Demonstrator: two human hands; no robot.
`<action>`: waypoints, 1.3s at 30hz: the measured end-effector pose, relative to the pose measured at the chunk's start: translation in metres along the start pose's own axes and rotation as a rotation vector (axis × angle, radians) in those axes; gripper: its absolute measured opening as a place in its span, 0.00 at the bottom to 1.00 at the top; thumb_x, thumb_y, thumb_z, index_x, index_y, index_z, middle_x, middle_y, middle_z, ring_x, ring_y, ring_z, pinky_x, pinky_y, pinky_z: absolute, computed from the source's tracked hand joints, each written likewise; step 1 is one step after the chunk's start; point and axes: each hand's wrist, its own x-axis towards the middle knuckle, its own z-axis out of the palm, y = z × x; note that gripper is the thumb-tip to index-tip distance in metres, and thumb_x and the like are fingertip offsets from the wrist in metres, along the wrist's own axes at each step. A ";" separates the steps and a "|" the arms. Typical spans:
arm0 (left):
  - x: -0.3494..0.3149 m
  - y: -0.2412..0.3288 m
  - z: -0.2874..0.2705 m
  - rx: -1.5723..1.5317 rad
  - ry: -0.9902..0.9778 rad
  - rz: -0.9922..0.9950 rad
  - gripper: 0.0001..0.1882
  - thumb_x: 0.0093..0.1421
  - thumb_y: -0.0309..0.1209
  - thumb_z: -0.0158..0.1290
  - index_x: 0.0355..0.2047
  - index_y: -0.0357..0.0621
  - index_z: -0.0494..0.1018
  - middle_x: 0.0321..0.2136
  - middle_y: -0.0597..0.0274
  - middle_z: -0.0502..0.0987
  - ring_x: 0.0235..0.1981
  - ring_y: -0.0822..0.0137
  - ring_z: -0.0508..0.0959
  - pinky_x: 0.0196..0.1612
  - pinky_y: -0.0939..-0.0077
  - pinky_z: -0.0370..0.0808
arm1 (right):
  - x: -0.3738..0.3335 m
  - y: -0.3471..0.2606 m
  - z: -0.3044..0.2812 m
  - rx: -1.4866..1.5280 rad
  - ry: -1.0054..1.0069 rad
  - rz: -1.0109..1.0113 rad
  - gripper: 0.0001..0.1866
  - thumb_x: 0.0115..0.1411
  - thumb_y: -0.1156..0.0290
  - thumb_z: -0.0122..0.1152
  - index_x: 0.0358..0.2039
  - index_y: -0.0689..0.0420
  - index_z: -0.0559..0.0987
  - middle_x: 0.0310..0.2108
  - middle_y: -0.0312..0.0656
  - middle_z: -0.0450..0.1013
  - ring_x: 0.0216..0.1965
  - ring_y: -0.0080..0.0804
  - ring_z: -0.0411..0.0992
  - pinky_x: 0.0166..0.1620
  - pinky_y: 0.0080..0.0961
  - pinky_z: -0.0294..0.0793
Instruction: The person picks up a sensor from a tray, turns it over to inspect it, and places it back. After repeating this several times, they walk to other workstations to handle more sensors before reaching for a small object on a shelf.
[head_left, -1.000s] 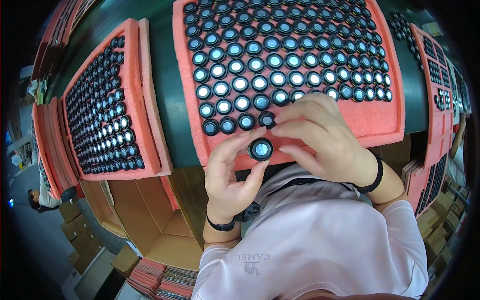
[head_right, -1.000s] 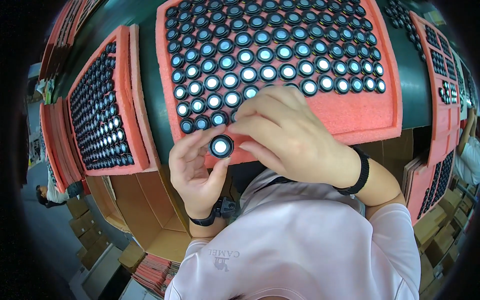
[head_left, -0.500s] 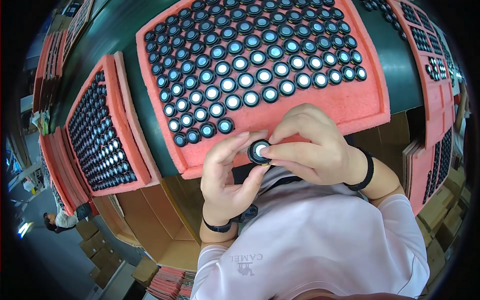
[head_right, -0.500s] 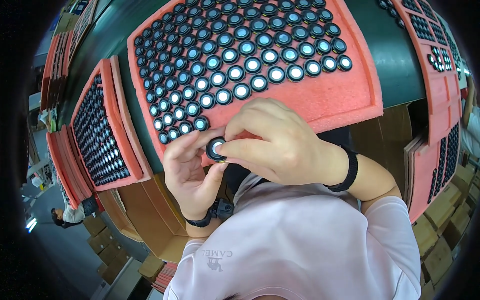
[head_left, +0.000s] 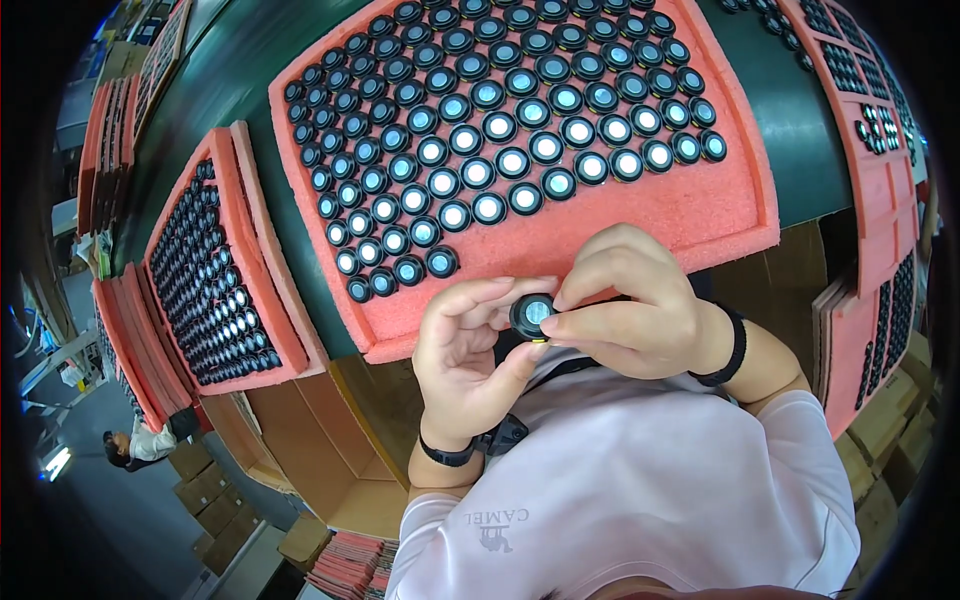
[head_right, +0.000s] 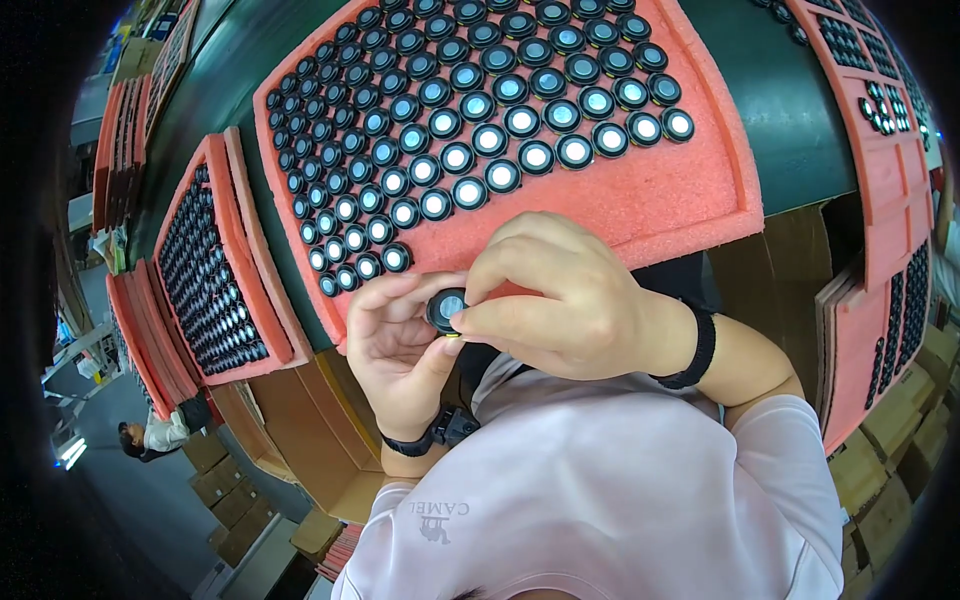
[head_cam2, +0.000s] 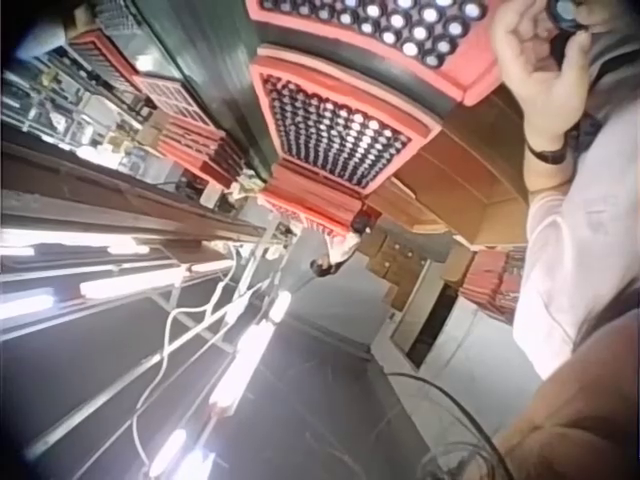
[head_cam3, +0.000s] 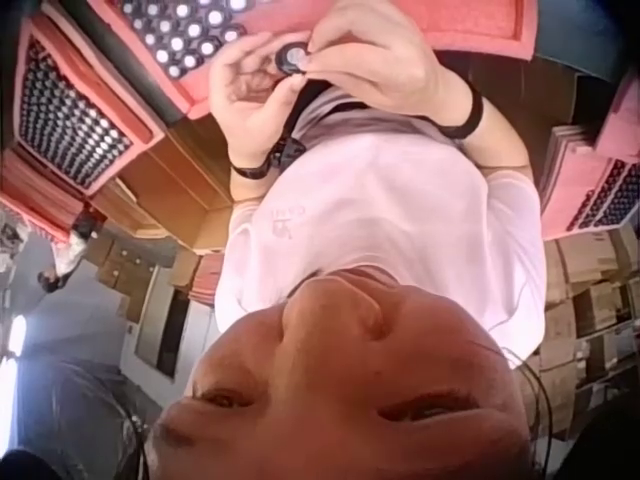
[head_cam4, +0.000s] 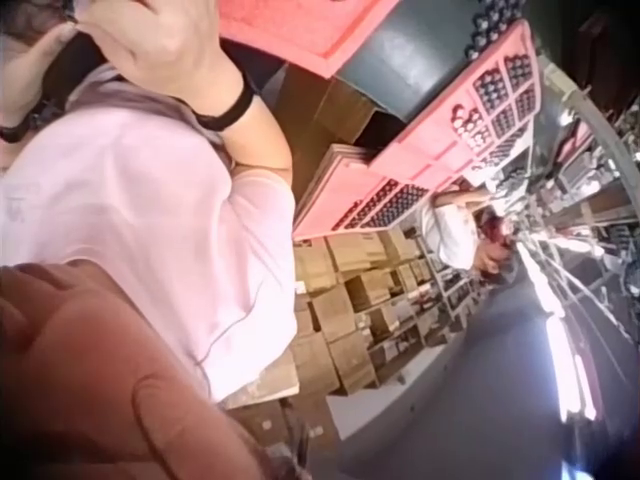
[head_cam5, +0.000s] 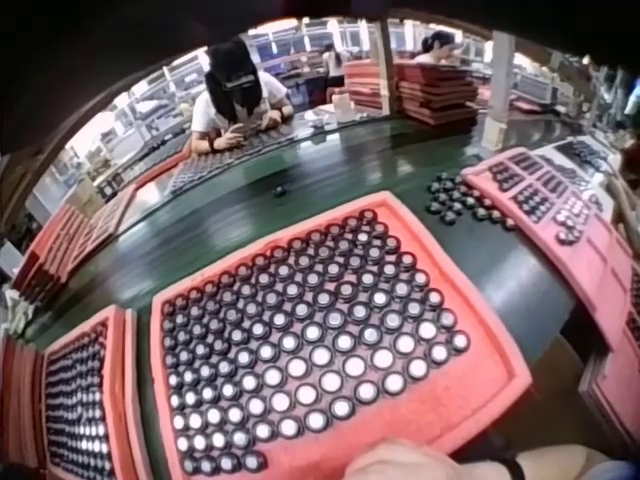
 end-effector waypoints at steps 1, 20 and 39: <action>0.000 0.000 0.000 0.001 -0.002 -0.001 0.27 0.54 0.13 0.55 0.52 0.34 0.59 0.49 0.36 0.71 0.50 0.57 0.75 0.51 0.69 0.73 | -0.001 0.000 0.001 -0.001 0.002 0.000 0.11 0.46 0.76 0.68 0.33 0.54 0.81 0.32 0.36 0.72 0.30 0.33 0.69 0.33 0.27 0.68; 0.001 0.000 0.002 -0.144 0.132 -0.109 0.27 0.51 0.19 0.60 0.49 0.34 0.61 0.44 0.36 0.74 0.43 0.60 0.78 0.45 0.76 0.76 | -0.006 0.009 0.013 0.008 0.035 -0.044 0.11 0.49 0.71 0.69 0.32 0.52 0.76 0.30 0.34 0.68 0.29 0.33 0.68 0.30 0.28 0.67; -0.004 -0.001 -0.032 0.330 0.107 0.213 0.28 0.52 0.16 0.58 0.52 0.35 0.60 0.45 0.36 0.74 0.48 0.57 0.76 0.48 0.73 0.73 | -0.047 -0.004 -0.044 -0.308 -0.452 -0.050 0.14 0.49 0.62 0.67 0.24 0.54 0.71 0.29 0.37 0.68 0.29 0.35 0.68 0.29 0.28 0.67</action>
